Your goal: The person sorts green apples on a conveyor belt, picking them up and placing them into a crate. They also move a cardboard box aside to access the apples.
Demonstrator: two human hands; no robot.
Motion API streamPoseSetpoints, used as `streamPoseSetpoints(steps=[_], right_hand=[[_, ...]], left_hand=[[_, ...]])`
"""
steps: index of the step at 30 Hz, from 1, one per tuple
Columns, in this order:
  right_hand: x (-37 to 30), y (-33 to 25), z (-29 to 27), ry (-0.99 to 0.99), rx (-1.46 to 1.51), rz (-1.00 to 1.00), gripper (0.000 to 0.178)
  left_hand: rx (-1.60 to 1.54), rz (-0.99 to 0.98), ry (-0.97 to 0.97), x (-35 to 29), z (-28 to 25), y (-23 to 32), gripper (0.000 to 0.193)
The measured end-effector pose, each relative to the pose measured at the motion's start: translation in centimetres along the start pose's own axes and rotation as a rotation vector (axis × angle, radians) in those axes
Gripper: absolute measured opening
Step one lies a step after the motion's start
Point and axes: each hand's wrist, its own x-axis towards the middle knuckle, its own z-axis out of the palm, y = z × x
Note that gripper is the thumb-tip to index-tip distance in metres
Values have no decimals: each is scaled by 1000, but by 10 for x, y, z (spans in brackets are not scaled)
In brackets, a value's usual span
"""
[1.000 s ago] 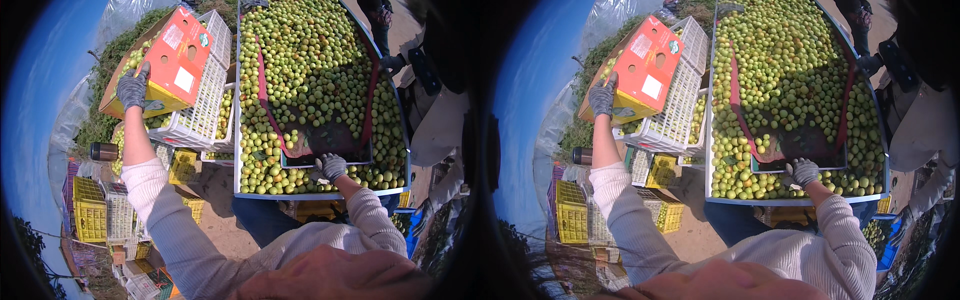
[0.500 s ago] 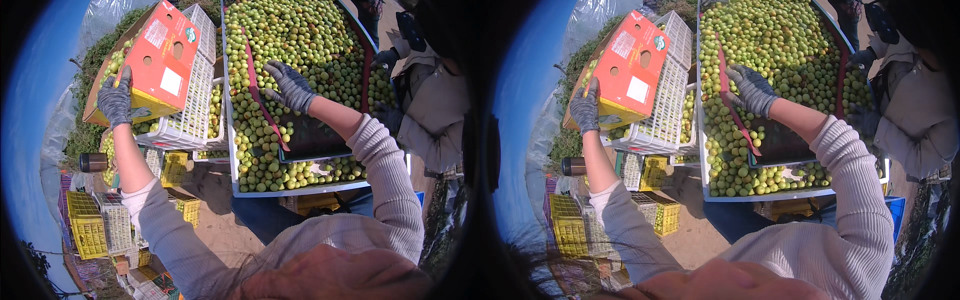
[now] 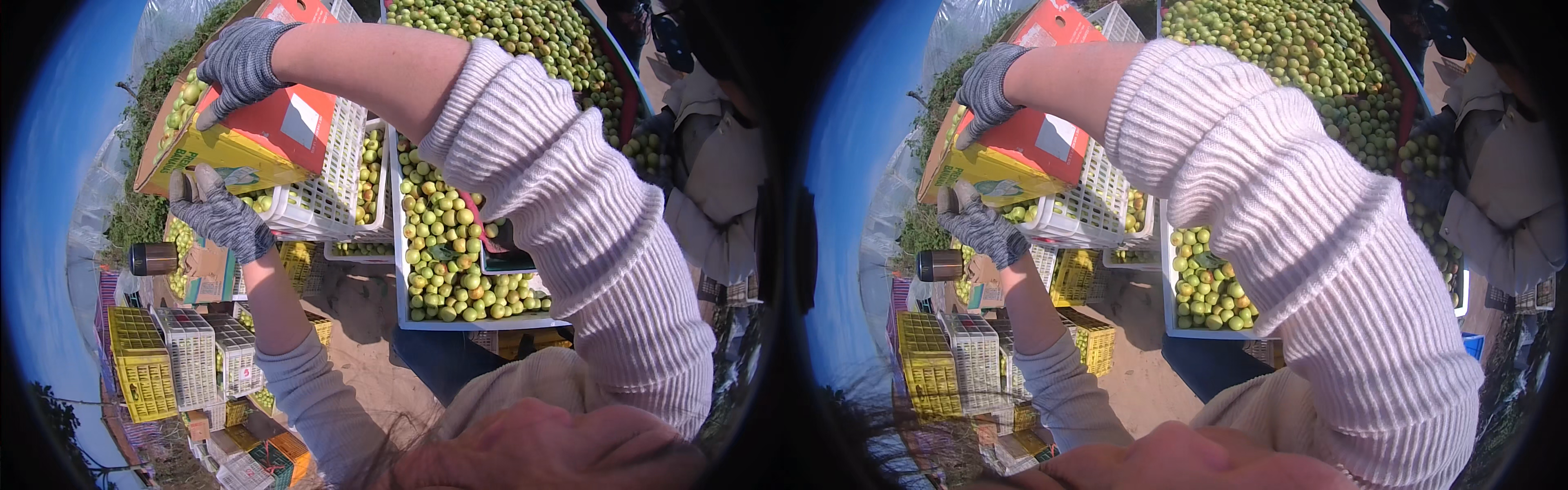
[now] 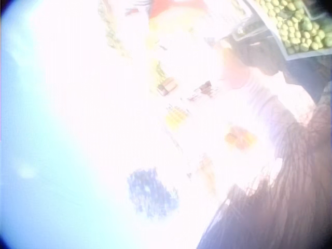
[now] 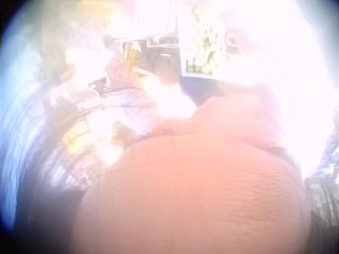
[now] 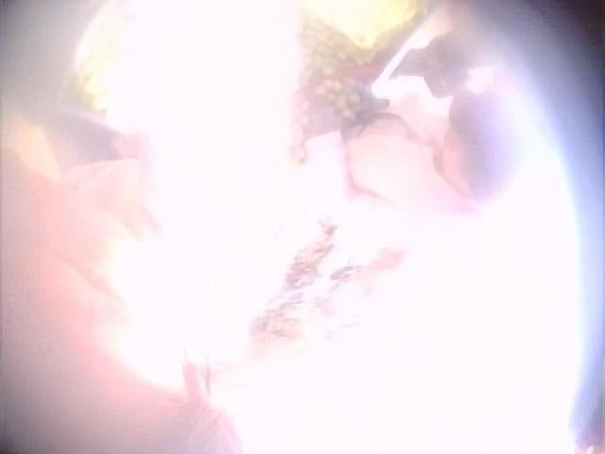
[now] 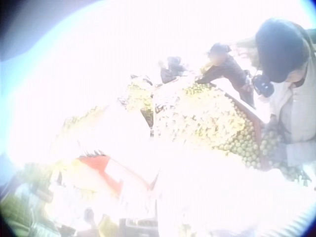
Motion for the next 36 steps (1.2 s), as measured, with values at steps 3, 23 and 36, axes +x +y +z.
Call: streamPoseSetpoints(steps=[3,23,36], right_hand=[[-4,0,-8,-44,42,-20,92],[-63,-38,-44,-59,47,22,82],[-48,-27,-47,-163,26,-57,85]], left_hand=[[-77,-727,-3,-44,-23,-27,78],[-634,-1135,-41,-72,-6,-77,86],[-728,-1164,-30,-67,-6,-68,76]])
